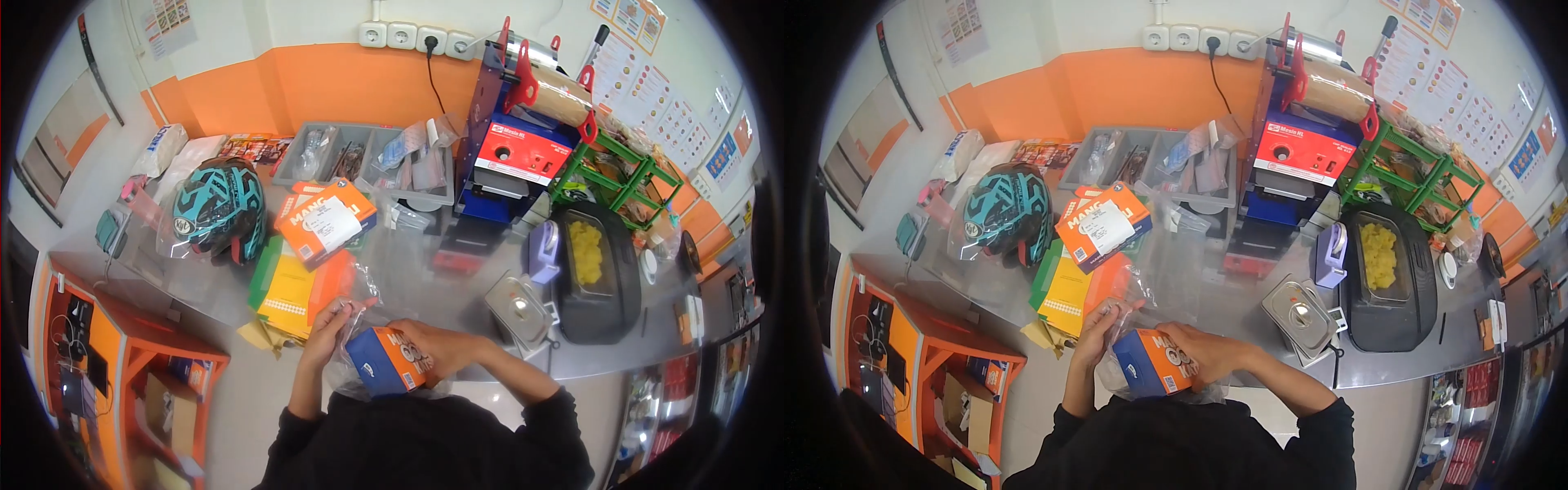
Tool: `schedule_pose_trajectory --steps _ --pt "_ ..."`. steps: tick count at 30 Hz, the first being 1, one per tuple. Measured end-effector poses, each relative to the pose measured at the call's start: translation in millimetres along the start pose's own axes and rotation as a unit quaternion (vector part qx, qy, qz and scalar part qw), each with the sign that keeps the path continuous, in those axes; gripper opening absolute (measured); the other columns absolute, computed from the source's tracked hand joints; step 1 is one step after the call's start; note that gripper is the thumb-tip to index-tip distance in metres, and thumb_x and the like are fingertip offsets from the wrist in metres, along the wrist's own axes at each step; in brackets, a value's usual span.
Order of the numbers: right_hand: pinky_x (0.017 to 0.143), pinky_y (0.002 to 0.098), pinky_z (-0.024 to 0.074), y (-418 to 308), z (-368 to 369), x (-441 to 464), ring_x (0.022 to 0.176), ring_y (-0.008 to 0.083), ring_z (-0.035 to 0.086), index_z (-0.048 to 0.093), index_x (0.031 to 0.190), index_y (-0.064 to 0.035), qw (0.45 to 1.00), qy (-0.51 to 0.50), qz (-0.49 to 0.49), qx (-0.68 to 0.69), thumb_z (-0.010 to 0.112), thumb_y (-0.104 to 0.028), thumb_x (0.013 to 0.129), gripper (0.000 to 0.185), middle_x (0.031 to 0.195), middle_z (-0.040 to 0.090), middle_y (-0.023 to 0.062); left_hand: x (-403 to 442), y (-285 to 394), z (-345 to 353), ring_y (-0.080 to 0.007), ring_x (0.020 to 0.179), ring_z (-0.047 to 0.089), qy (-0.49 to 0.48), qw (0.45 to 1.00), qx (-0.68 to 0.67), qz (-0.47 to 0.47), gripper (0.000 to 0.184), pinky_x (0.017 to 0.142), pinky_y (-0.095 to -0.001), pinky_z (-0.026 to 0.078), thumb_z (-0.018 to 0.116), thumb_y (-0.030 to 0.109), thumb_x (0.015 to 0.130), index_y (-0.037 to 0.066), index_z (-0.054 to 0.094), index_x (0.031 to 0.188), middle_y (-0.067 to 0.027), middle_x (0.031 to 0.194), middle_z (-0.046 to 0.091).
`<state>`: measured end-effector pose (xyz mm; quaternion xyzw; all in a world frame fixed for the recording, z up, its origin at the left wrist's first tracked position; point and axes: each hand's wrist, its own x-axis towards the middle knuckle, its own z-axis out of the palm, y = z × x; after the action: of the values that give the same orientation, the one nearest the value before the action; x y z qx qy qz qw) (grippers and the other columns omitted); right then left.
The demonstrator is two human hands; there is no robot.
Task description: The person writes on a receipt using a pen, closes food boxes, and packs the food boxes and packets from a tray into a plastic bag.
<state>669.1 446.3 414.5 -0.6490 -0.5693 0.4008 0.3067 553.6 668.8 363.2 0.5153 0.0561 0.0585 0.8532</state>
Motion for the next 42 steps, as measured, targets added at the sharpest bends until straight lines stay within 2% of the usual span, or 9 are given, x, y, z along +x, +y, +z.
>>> schedule_pose_trajectory --steps 6,10,15,22,28,32,35,38,42 --pt "0.105 0.0420 0.0351 4.6 -6.5 -14.9 0.126 0.0383 0.036 0.022 0.137 -0.0025 0.989 0.088 0.068 -0.092 0.085 -0.020 0.048 0.110 0.131 0.038 0.0205 -5.6 30.1 8.4 -0.0189 0.103 0.059 -0.075 0.995 0.065 0.004 0.021 0.083 -0.0274 0.048 0.047 0.018 0.098 0.002 0.056 0.107 -0.0223 0.124 0.057" --pt "0.103 0.0454 0.0372 -0.4 -10.3 -22.1 0.124 0.0410 0.040 0.024 0.137 -0.0008 0.946 0.206 0.168 -0.184 0.084 -0.021 0.048 0.109 0.129 0.040 0.0223 -8.1 32.4 44.2 -0.0066 0.080 0.058 -0.111 0.986 0.123 -0.027 0.022 0.042 -0.0144 0.038 0.046 0.019 0.097 0.004 0.057 0.110 -0.0216 0.125 0.057" --pt "0.101 0.0459 0.0393 -25.2 -33.9 -30.8 0.121 0.0417 0.043 0.026 0.136 0.0006 0.919 0.256 0.248 -0.168 0.084 -0.025 0.048 0.109 0.126 0.043 0.0233 -1.1 15.9 50.3 -0.0114 0.090 0.060 0.103 0.993 -0.039 0.041 0.028 0.049 -0.0175 0.045 0.042 0.024 0.098 0.003 0.056 0.109 -0.0210 0.129 0.054" --pt "0.100 0.0442 0.0390 -68.0 -69.8 -18.3 0.117 0.0413 0.044 0.027 0.135 0.0021 0.924 0.312 0.163 -0.150 0.083 -0.027 0.051 0.105 0.122 0.044 0.0246 -12.4 10.5 33.7 -0.0150 0.096 0.058 0.138 0.987 -0.074 0.022 0.033 0.051 -0.0211 0.045 0.039 0.027 0.097 0.002 0.055 0.112 -0.0174 0.124 0.057" --pt "0.102 0.0414 0.0368 -76.3 -51.3 23.7 0.119 0.0402 0.044 0.024 0.137 0.0033 0.951 0.298 0.050 -0.057 0.083 -0.028 0.052 0.109 0.123 0.043 0.0260 -35.2 -6.7 8.9 -0.0087 0.068 0.062 0.241 0.961 -0.134 -0.004 0.034 0.045 -0.0221 0.042 0.044 0.032 0.094 0.006 0.056 0.112 -0.0007 0.098 0.066" --pt "0.100 0.0371 0.0397 -36.2 -17.1 47.0 0.120 0.0326 0.047 0.026 0.136 0.0064 0.977 0.209 -0.019 0.045 0.088 -0.031 0.054 0.110 0.131 0.042 0.0250 -50.6 -8.7 -1.6 -0.0178 0.104 0.060 0.215 0.963 -0.158 0.040 0.044 0.083 -0.0306 0.049 0.039 0.033 0.097 0.003 0.049 0.128 -0.0086 0.119 0.060" --pt "0.102 0.0388 0.0393 6.1 5.6 57.8 0.121 0.0314 0.046 0.025 0.138 0.0046 0.986 0.057 -0.102 0.121 0.089 -0.030 0.052 0.112 0.134 0.041 0.0213 -52.5 -9.1 -14.9 -0.0213 0.118 0.052 0.264 0.956 -0.117 0.055 0.040 0.101 -0.0356 0.038 0.040 0.023 0.097 -0.001 0.048 0.128 -0.0114 0.125 0.057" --pt "0.105 0.0380 0.0335 35.6 21.3 52.5 0.126 0.0331 0.041 0.026 0.138 0.0041 0.990 0.050 -0.030 0.127 0.089 -0.031 0.048 0.115 0.133 0.041 0.0241 -50.8 4.5 -6.6 -0.0247 0.121 0.049 0.228 0.966 0.069 0.104 0.037 0.105 -0.0359 0.034 0.045 0.024 0.096 -0.005 0.055 0.116 -0.0173 0.129 0.054" --pt "0.105 0.0389 0.0335 24.2 13.1 26.3 0.127 0.0354 0.039 0.026 0.136 0.0048 0.981 0.153 0.064 0.101 0.088 -0.029 0.049 0.113 0.133 0.039 0.0254 -56.3 11.4 12.9 -0.0271 0.121 0.048 0.119 0.991 0.040 0.049 0.032 0.108 -0.0384 0.030 0.044 0.019 0.096 -0.004 0.054 0.116 -0.0186 0.135 0.049"
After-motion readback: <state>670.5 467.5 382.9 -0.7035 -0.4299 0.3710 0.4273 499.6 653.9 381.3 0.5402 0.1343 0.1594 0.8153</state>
